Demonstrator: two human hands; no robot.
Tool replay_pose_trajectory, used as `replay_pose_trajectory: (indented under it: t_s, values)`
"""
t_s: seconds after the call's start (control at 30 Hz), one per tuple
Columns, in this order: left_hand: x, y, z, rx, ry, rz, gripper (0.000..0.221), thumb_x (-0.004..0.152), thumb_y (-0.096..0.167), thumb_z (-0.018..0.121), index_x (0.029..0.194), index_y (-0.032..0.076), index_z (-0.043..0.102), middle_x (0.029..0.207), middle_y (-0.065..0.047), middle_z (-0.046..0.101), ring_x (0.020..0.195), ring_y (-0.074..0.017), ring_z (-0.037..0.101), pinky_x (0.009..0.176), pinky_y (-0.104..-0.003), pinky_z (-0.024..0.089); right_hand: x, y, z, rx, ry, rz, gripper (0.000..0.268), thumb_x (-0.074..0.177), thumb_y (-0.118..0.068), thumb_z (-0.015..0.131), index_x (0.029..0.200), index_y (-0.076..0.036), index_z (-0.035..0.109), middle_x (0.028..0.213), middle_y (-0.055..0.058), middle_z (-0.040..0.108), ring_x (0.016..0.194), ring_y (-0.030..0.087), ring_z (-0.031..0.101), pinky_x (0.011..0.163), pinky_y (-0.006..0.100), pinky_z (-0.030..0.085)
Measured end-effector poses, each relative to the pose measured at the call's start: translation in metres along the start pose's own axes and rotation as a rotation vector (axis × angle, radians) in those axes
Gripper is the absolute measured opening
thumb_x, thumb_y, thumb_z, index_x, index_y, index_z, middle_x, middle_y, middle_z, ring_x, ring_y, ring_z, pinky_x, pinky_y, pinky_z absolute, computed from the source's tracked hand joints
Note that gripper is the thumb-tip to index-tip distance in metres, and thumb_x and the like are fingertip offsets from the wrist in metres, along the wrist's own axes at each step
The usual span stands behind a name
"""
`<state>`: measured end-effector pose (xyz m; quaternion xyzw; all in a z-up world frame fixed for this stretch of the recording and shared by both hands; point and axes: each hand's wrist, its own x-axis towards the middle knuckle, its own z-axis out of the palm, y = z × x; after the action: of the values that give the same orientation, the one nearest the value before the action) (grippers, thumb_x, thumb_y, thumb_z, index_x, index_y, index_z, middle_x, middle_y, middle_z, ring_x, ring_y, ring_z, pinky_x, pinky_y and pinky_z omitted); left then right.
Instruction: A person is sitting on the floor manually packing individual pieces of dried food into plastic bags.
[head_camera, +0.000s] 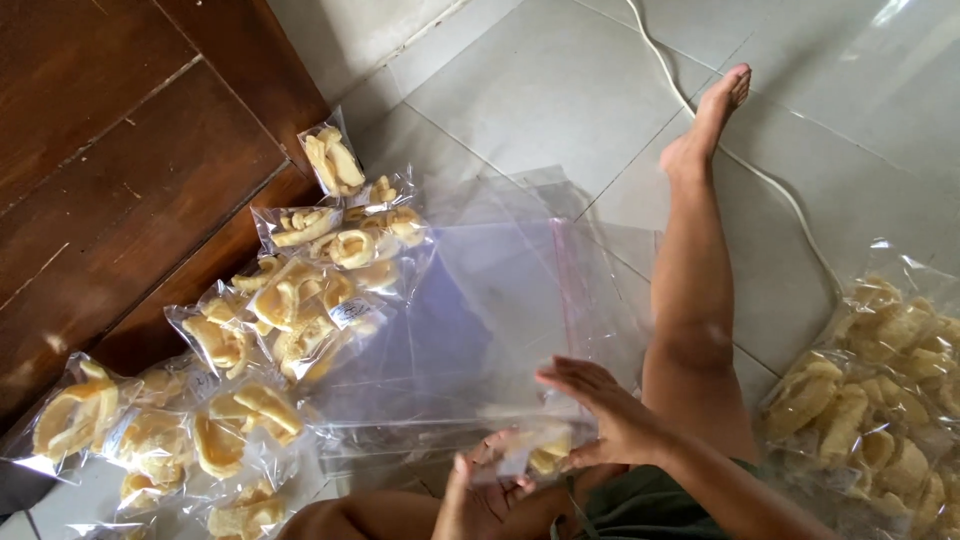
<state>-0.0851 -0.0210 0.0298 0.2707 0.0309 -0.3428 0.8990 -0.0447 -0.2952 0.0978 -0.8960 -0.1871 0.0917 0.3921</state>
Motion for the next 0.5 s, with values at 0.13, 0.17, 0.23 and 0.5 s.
replay_pose_trajectory:
  t_s: [0.13, 0.17, 0.23, 0.5]
  values:
    - [-0.009, 0.016, 0.025, -0.100, 0.105, -0.023, 0.091, 0.091, 0.068, 0.044, 0.142, -0.008, 0.052, 0.103, -0.020, 0.068, 0.089, -0.0241, 0.067, 0.089, -0.041, 0.056, -0.010, -0.031, -0.004, 0.275, -0.014, -0.108, 0.084, 0.066, -0.025, 0.096, 0.140, -0.014, 0.058, 0.137, 0.004, 0.066, 0.127, 0.024, 0.059, 0.104, 0.041, 0.047]
    - [-0.010, 0.022, 0.034, -0.056, 0.096, -0.001, 0.092, 0.090, 0.068, 0.047, 0.140, -0.009, 0.053, 0.105, -0.022, 0.067, 0.090, -0.0249, 0.066, 0.088, -0.040, 0.056, -0.010, -0.041, -0.006, 0.415, -0.023, -0.082, 0.082, 0.067, -0.021, 0.095, 0.138, -0.010, 0.056, 0.128, 0.007, 0.073, 0.110, 0.024, 0.073, 0.094, 0.039, 0.057]
    - [-0.006, 0.012, 0.020, -0.050, 0.048, 0.074, 0.077, 0.091, 0.062, 0.056, 0.131, -0.003, 0.053, 0.108, -0.021, 0.063, 0.096, -0.0270, 0.063, 0.092, -0.043, 0.055, -0.021, -0.021, 0.015, 0.384, 0.056, -0.069, 0.081, 0.073, -0.024, 0.092, 0.141, -0.006, 0.052, 0.124, 0.009, 0.074, 0.105, 0.023, 0.074, 0.089, 0.037, 0.058]
    - [0.003, 0.032, 0.058, 0.657, 0.458, 0.462, 0.045, 0.075, 0.001, 0.088, 0.115, -0.004, 0.069, 0.073, -0.003, 0.050, 0.066, -0.0149, 0.046, 0.060, -0.026, 0.041, -0.023, -0.047, 0.007, 0.445, 0.110, -0.020, 0.053, 0.084, -0.017, 0.082, 0.132, -0.006, 0.062, 0.114, 0.004, 0.071, 0.085, 0.016, 0.067, 0.075, 0.029, 0.055]
